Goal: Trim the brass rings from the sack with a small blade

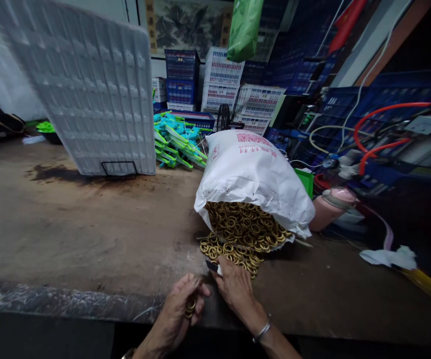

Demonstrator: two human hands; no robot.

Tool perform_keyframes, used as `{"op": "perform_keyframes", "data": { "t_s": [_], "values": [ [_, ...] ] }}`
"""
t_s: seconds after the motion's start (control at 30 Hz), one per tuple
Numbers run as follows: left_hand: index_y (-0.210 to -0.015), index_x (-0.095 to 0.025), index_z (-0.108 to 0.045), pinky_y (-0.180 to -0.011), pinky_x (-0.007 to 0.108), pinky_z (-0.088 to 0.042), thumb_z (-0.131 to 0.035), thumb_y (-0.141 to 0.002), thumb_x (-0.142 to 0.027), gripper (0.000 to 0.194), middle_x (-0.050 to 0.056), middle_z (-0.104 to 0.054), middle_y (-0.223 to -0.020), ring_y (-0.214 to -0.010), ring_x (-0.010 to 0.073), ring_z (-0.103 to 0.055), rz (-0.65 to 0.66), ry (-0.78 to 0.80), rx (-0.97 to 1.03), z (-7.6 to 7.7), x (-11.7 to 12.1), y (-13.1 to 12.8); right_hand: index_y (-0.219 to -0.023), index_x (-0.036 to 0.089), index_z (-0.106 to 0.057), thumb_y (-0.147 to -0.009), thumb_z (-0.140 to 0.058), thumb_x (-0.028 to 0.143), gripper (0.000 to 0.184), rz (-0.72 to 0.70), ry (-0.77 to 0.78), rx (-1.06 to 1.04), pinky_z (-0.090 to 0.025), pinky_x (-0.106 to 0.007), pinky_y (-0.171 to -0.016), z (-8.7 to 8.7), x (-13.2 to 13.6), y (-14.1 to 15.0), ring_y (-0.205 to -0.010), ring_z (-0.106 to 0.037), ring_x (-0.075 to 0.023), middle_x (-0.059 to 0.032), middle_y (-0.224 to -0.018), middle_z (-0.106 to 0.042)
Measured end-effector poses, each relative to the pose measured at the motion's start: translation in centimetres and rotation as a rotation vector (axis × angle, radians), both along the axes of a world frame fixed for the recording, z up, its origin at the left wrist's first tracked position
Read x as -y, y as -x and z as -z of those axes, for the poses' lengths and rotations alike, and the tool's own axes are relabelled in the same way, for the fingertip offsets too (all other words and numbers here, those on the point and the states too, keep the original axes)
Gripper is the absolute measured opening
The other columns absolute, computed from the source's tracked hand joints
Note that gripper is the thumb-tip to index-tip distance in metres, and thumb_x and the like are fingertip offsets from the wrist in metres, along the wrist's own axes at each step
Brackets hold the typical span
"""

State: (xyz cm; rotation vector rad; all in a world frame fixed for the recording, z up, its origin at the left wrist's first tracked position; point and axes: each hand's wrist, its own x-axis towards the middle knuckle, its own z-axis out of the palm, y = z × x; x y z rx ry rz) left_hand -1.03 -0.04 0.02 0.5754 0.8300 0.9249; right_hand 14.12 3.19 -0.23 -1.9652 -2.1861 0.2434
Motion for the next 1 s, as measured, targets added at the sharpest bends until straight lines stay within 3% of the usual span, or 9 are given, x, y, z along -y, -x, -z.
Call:
{"op": "perform_keyframes", "data": {
  "t_s": [0.13,0.27,0.37,0.47,0.6,0.77,0.9,1.0],
  "values": [
    [-0.079,-0.017,-0.047,-0.034,0.015,-0.024,-0.054,-0.077,-0.032,0.016,0.000,-0.058,-0.071,-0.042,0.0045,-0.042,-0.044,0.004,0.085,-0.1,-0.3,0.3,-0.090,0.020,-0.054,-0.080,-0.049,0.017,0.011,0.008,0.028,0.070,-0.029,-0.025,-0.057,-0.3,-0.2,0.6,-0.074,-0.062,-0.0185,-0.0053,-0.083,-0.067],
    [-0.089,-0.017,-0.049,-0.035,0.015,-0.028,-0.057,-0.071,-0.026,0.022,-0.001,-0.058,-0.068,-0.044,0.0058,-0.047,-0.031,0.052,0.137,-0.5,-0.8,0.6,-0.090,0.020,-0.053,-0.083,-0.045,0.023,0.010,-0.007,0.085,0.138,-0.031,-0.026,-0.054,-0.4,-0.3,0.4,-0.072,-0.064,-0.0211,-0.0067,-0.077,-0.067],
    [-0.084,-0.015,-0.052,-0.037,0.014,-0.033,-0.060,-0.066,-0.027,0.022,-0.001,-0.056,-0.068,-0.048,0.0055,-0.050,0.094,0.073,0.109,-0.9,-1.5,0.9,-0.091,0.020,-0.052,-0.087,-0.038,0.032,0.019,-0.019,0.155,0.194,-0.033,-0.027,-0.053,-0.2,-0.7,0.0,-0.070,-0.064,-0.0239,-0.0082,-0.074,-0.067],
    [-0.069,-0.014,-0.053,-0.037,0.015,-0.035,-0.063,-0.061,-0.030,0.021,0.000,-0.055,-0.063,-0.048,0.0062,-0.051,0.099,0.101,0.060,-0.8,-2.4,1.2,-0.092,0.021,-0.051,-0.087,-0.033,0.038,0.025,-0.042,0.203,0.205,-0.037,-0.029,-0.056,0.2,-1.4,-0.5,-0.073,-0.065,-0.0265,-0.0091,-0.078,-0.068],
    [-0.060,-0.016,-0.049,-0.038,0.016,-0.035,-0.066,-0.056,-0.029,0.021,-0.002,-0.056,-0.060,-0.048,0.0072,-0.053,0.139,0.131,-0.036,-0.2,-3.1,1.2,-0.093,0.023,-0.049,-0.085,-0.032,0.044,0.028,-0.070,0.231,0.164,-0.040,-0.030,-0.056,0.5,-1.9,-0.8,-0.072,-0.065,-0.0269,-0.0080,-0.078,-0.068],
    [-0.055,-0.014,-0.054,-0.036,0.017,-0.033,-0.063,-0.059,-0.019,0.012,-0.002,-0.056,-0.050,-0.040,0.0072,-0.050,0.288,0.085,-0.220,1.1,-3.1,0.8,-0.088,0.025,-0.052,-0.081,-0.033,0.047,0.030,-0.041,0.178,0.091,-0.040,-0.030,-0.053,0.9,-1.7,-1.2,-0.066,-0.064,-0.0264,-0.0061,-0.070,-0.067],
    [-0.053,-0.015,-0.055,-0.039,0.019,-0.036,-0.059,-0.064,-0.011,0.012,-0.004,-0.055,-0.044,-0.037,0.0084,-0.048,0.458,0.040,-0.346,2.2,-3.4,0.3,-0.090,0.024,-0.056,-0.076,-0.036,0.050,0.035,-0.001,0.101,-0.019,-0.041,-0.030,-0.052,2.0,-1.8,-1.9,-0.065,-0.063,-0.0255,-0.0076,-0.074,-0.068],
    [-0.050,-0.015,-0.052,-0.042,0.020,-0.038,-0.058,-0.063,-0.005,0.017,-0.006,-0.051,-0.041,-0.037,0.0087,-0.048,0.504,0.043,-0.376,2.8,-3.7,-0.4,-0.084,0.025,-0.058,-0.073,-0.040,0.050,0.033,0.003,0.073,-0.123,-0.041,-0.029,-0.050,3.1,-2.2,-2.5,-0.061,-0.062,-0.0240,-0.0064,-0.070,-0.067]
  ]
}}
